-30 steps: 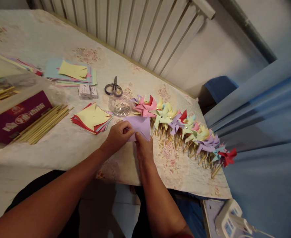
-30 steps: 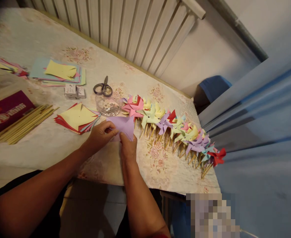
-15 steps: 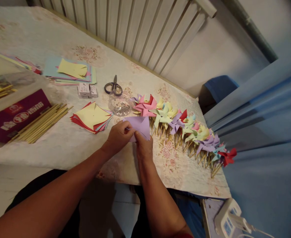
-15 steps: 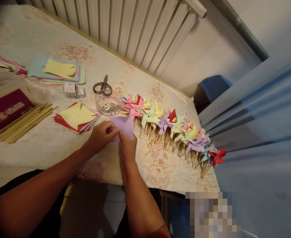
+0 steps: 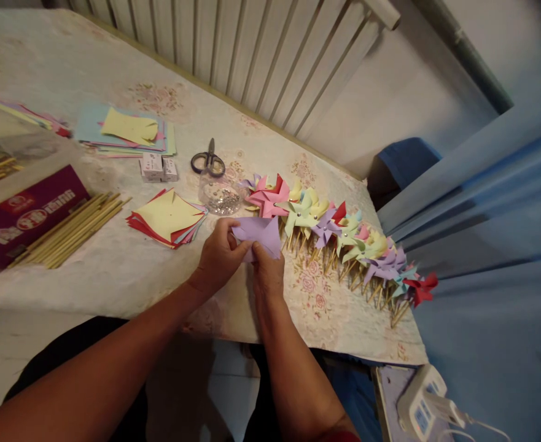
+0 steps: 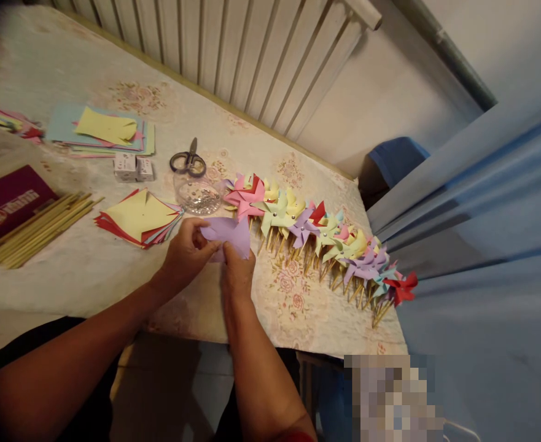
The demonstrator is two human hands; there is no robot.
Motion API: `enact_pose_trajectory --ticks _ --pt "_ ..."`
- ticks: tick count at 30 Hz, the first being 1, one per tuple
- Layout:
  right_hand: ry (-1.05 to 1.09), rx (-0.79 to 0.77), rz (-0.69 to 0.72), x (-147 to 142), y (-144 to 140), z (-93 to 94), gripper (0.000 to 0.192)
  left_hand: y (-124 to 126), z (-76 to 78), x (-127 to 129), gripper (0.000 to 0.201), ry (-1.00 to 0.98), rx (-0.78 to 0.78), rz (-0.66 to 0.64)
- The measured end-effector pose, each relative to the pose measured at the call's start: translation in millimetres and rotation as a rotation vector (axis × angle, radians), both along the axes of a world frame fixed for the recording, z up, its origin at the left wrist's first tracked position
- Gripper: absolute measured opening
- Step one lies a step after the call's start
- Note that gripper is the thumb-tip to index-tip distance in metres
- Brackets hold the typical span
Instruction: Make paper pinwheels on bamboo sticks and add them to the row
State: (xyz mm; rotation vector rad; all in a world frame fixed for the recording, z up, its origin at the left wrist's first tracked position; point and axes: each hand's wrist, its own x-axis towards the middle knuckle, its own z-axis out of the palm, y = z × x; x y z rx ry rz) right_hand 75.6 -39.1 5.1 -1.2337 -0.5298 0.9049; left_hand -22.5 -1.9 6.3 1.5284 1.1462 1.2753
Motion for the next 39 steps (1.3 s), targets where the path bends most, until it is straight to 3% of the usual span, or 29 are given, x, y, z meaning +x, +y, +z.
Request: enact_pose_trajectory --ticks 2,4,8,11,18,27,31,36,39 --pt "0.056 0.047 -0.005 0.5 0.5 0.0 0.033 -1.3 -5.4 3.8 0.057 -0.148 -0.042 0.024" --pt "0.081 0.075 -0.015 1.2 0.7 0.2 0.034 -2.3 -7.7 6.7 0.067 -0.262 -0.113 0.027" --pt "0.105 0.07 -0.006 -0.1 0.3 1.9 0.033 -4.4 -1.8 6.9 0.048 -0.343 -0.352 -0.162" --pt "0.119 0.075 0.0 -4.3 0.3 3.7 0.031 -6.3 5.1 4.7 0.043 -0.413 -0.443 -0.256" --pt "0.133 0.029 -0.009 -11.3 0.2 4.6 0.03 -9.0 11.4 3.0 0.035 -0.332 -0.467 -0.158" --pt "0.166 0.017 -0.009 -11.2 1.0 -6.4 0.037 -8.1 11.3 5.0 0.033 -0.323 -0.506 -0.123" --pt "0.163 0.01 0.023 -7.7 -0.8 -1.5 0.036 -6.0 10.6 1.3 0.029 -0.334 -0.527 -0.179" --pt "0.151 -0.061 0.19 11.7 -4.4 7.6 0.035 1.5 2.4 -4.9 0.033 -0.435 -0.547 -0.309" --pt "0.117 -0.098 0.266 25.3 -7.1 13.2 0.032 4.7 0.4 -8.6 0.034 -0.386 -0.555 -0.343"
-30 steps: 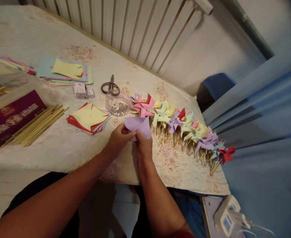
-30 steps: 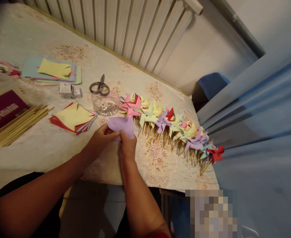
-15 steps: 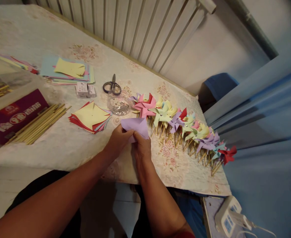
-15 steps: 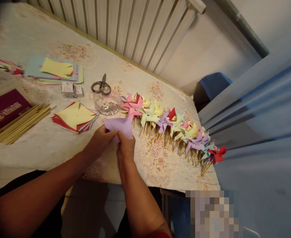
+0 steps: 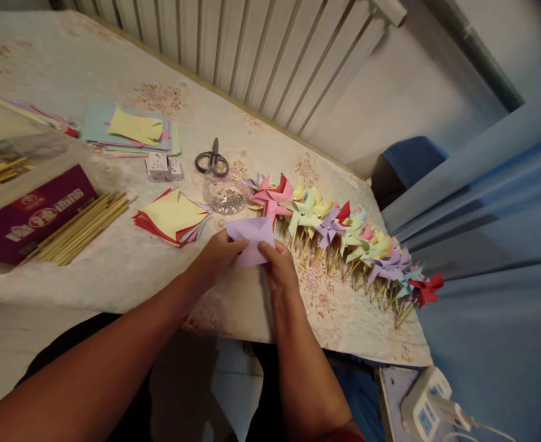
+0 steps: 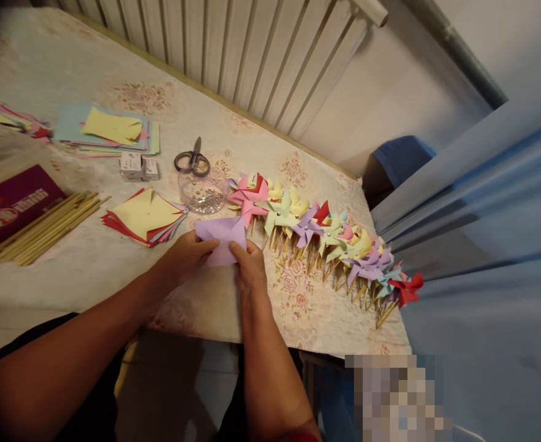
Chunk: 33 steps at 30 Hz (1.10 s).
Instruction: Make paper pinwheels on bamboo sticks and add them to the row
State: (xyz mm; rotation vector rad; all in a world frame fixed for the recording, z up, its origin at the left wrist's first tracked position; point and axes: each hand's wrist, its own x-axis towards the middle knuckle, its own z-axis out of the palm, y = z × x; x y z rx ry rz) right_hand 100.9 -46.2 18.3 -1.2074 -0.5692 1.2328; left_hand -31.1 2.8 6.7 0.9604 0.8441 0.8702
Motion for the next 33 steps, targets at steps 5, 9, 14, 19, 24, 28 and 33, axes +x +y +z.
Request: enact_pose_trajectory --ticks 5,9,14,19,24,28,33 --pt "-0.09 0.014 0.154 14.9 -3.5 6.5 0.032 0.7 3.3 -4.3 0.028 0.044 0.028 -0.038" --pt "-0.222 -0.006 0.129 20.3 -2.7 -1.5 0.031 0.4 1.7 -4.1 0.028 0.028 0.02 -0.073" --pt "-0.296 -0.072 0.097 22.0 -0.6 -14.9 0.033 -0.5 -0.6 -2.1 0.03 0.04 0.01 -0.086" --pt "-0.284 -0.059 0.073 20.2 0.5 -20.1 0.032 -2.0 1.6 -0.8 0.032 0.012 -0.012 -0.089" --pt "-0.272 -0.044 0.089 17.4 -0.3 -18.4 0.033 -2.0 3.0 -1.1 0.033 0.027 -0.013 -0.092" --pt "-0.23 0.007 0.103 16.0 -2.1 -6.9 0.032 0.5 5.6 -3.1 0.03 -0.025 -0.062 -0.069" --pt "-0.19 0.052 0.067 17.7 -2.1 6.2 0.026 4.0 9.0 -6.7 0.026 -0.123 -0.116 -0.032"
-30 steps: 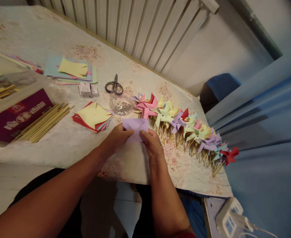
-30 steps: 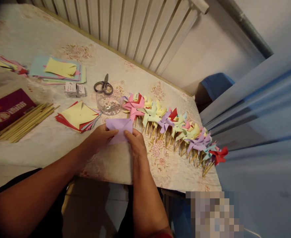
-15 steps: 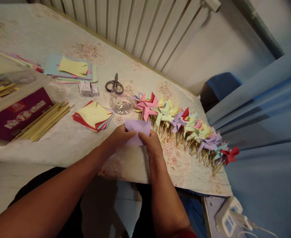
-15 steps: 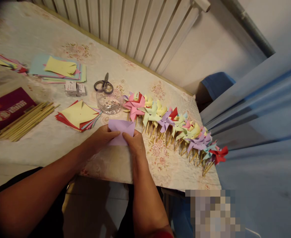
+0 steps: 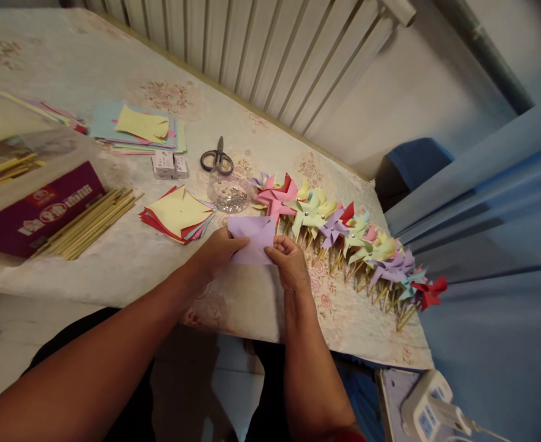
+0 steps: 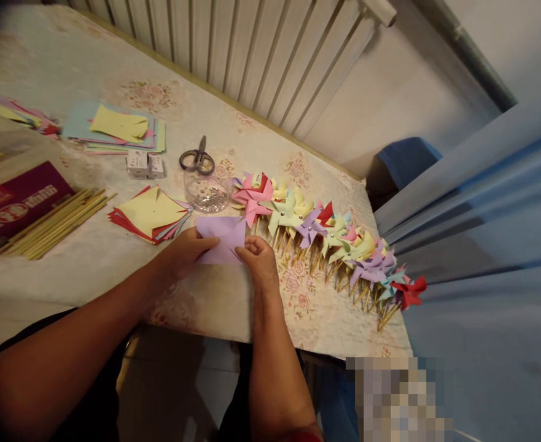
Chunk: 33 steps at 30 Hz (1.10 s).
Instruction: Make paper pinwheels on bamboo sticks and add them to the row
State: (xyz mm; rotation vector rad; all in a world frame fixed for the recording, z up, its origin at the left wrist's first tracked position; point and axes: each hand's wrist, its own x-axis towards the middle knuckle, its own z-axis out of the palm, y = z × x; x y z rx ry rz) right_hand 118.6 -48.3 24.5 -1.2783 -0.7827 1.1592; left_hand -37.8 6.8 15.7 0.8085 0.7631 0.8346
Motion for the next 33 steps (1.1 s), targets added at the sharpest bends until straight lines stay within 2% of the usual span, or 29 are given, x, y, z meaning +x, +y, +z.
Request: enact_pose_trajectory --ticks 7,11,14,16,20,24,33 --pt "-0.111 0.053 -0.043 1.8 1.4 -4.6 0.028 0.8 4.5 -2.2 0.027 -0.053 -0.034 0.028" --pt "-0.404 0.14 -0.125 -0.1 -2.3 0.5 0.021 1.9 4.0 -3.0 0.028 -0.054 -0.046 0.048" --pt "-0.635 0.251 -0.055 0.2 -5.7 6.8 0.008 3.3 1.5 -4.5 0.03 -0.052 -0.035 0.068" --pt "-0.699 0.298 0.039 1.5 -7.1 8.7 0.011 4.1 0.0 -5.7 0.03 -0.036 -0.021 0.075" --pt "-0.722 0.326 0.132 3.9 -7.8 6.7 0.016 3.7 1.3 -6.7 0.028 0.011 -0.001 0.075" --pt "-0.714 0.301 0.146 2.9 -7.9 5.9 0.013 2.0 3.0 -5.1 0.03 0.039 0.021 0.08" --pt "-0.658 0.219 0.151 -0.9 -7.3 9.4 0.01 2.6 -7.0 -0.2 0.041 0.083 0.06 0.047"
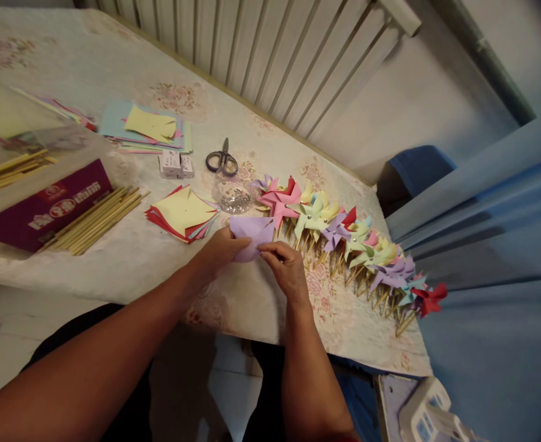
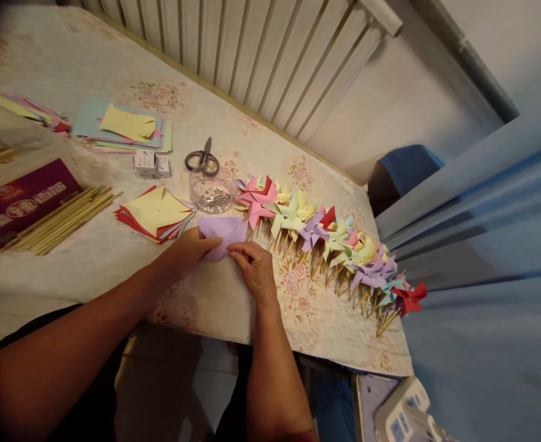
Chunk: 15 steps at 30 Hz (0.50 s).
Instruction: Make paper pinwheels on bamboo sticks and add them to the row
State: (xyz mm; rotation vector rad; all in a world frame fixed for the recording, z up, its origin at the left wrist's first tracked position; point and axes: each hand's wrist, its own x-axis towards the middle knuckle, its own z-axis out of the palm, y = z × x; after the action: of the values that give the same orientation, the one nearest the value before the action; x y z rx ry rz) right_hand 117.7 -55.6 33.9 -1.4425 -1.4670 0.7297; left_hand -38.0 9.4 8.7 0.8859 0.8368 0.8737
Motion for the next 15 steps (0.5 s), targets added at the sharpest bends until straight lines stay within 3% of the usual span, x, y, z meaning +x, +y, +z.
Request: enact_pose_trajectory --ticks 15 --pt "0.012 -0.153 -0.11 -10.7 2.2 -3.3 0.018 -5.2 6.4 2.3 0.029 0.055 0.047 -0.038"
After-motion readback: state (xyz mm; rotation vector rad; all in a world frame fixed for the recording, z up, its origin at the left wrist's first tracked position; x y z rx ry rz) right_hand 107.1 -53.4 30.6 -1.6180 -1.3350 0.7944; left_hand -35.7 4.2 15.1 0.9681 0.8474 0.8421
